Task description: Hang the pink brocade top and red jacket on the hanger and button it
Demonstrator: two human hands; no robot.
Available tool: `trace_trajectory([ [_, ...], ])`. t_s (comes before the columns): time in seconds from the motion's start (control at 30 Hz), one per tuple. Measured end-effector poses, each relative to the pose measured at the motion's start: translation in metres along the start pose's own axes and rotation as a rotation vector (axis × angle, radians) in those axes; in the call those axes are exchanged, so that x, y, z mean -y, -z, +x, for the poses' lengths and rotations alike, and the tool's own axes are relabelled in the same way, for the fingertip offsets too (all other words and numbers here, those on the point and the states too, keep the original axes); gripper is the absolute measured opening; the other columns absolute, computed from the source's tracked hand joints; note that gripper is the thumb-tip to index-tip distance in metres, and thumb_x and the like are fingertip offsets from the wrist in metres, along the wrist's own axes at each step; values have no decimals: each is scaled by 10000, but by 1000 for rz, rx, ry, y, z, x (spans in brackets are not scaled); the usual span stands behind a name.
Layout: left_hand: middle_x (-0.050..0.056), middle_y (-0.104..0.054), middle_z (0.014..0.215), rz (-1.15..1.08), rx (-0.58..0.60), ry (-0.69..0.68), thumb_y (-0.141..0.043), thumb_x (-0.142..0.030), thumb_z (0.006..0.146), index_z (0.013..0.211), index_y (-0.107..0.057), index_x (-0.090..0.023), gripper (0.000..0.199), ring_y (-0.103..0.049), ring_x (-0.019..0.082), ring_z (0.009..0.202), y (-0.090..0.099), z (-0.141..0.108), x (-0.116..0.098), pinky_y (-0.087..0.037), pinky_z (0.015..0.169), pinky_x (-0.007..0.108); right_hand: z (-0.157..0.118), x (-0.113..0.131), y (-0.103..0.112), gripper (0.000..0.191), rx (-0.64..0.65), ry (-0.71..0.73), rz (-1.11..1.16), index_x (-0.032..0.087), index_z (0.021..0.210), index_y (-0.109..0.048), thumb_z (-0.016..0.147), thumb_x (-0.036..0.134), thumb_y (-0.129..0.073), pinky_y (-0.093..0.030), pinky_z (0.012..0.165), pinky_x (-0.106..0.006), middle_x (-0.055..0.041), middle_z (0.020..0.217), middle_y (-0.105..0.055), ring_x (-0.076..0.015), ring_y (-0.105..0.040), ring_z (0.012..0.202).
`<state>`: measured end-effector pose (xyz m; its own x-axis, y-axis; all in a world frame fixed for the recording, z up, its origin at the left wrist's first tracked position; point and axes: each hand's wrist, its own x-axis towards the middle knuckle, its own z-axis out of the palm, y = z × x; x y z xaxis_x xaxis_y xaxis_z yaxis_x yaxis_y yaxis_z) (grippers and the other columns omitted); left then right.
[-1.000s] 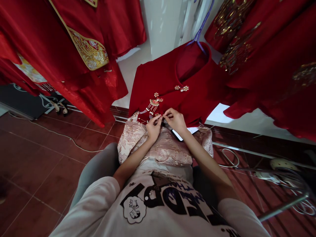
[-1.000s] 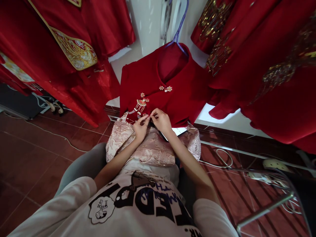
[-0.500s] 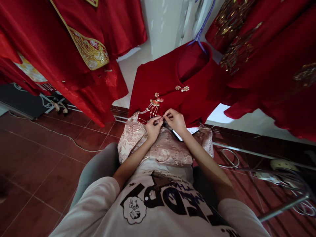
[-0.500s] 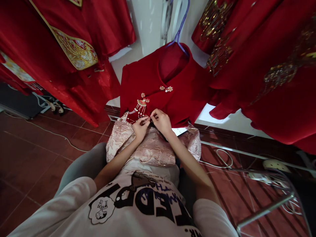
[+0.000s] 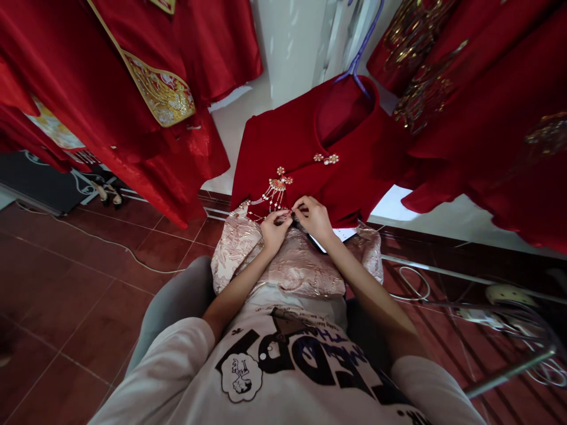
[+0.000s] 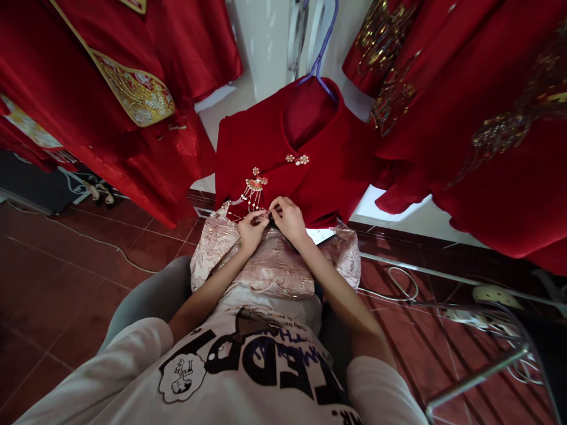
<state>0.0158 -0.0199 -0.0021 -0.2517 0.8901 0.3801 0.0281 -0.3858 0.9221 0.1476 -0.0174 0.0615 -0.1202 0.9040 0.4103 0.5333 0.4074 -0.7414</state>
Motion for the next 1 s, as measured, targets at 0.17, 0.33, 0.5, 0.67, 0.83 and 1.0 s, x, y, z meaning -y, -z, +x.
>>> trace_trajectory([
  [0.17,54,-762,881,-4,21,-20,-704,-210,738,898,-776,-172,180,-704,150,735,2,1,5,-591,765,303,-2,-1,-3,80,2,6,-2,188,852,-594,858,179,-515,-573,764,-299,-48,913,-609,-146,-645,768],
  [0.33,45,-751,888,34,69,-36,-687,-232,785,919,-750,-183,156,-687,132,734,4,1,5,-582,750,279,0,-3,-2,72,18,7,-23,187,866,-585,866,189,-513,-566,771,-302,-52,926,-622,-151,-656,781],
  [0.5,26,-690,854,141,95,-72,-715,-237,800,930,-699,-187,140,-637,112,716,7,4,6,-518,627,203,2,-6,1,99,148,-30,-47,176,949,-590,863,211,-555,-563,773,-295,-67,1006,-625,-162,-674,849],
  [0.67,31,-672,894,237,146,-115,-672,-125,802,956,-701,-191,170,-645,130,773,10,7,10,-507,650,212,-6,4,-7,189,222,-94,-335,160,1043,-630,902,222,-520,-549,808,-328,-126,1199,-563,-201,-659,932],
  [0.83,38,-676,920,286,159,-94,-611,-37,770,957,-707,-186,258,-643,150,800,12,8,12,-509,699,238,-20,22,-24,330,268,-173,-518,138,1212,-583,931,150,-410,-560,824,-343,-186,1431,-438,-255,-640,1114],
  [1.0,56,-699,1011,282,211,-108,-608,-28,756,1018,-715,-194,328,-658,171,907,16,8,10,-521,785,263,-29,28,-33,504,354,-150,-602,90,1373,-487,871,70,-446,-541,954,-384,-257,1570,-268,-322,-502,1350],
])
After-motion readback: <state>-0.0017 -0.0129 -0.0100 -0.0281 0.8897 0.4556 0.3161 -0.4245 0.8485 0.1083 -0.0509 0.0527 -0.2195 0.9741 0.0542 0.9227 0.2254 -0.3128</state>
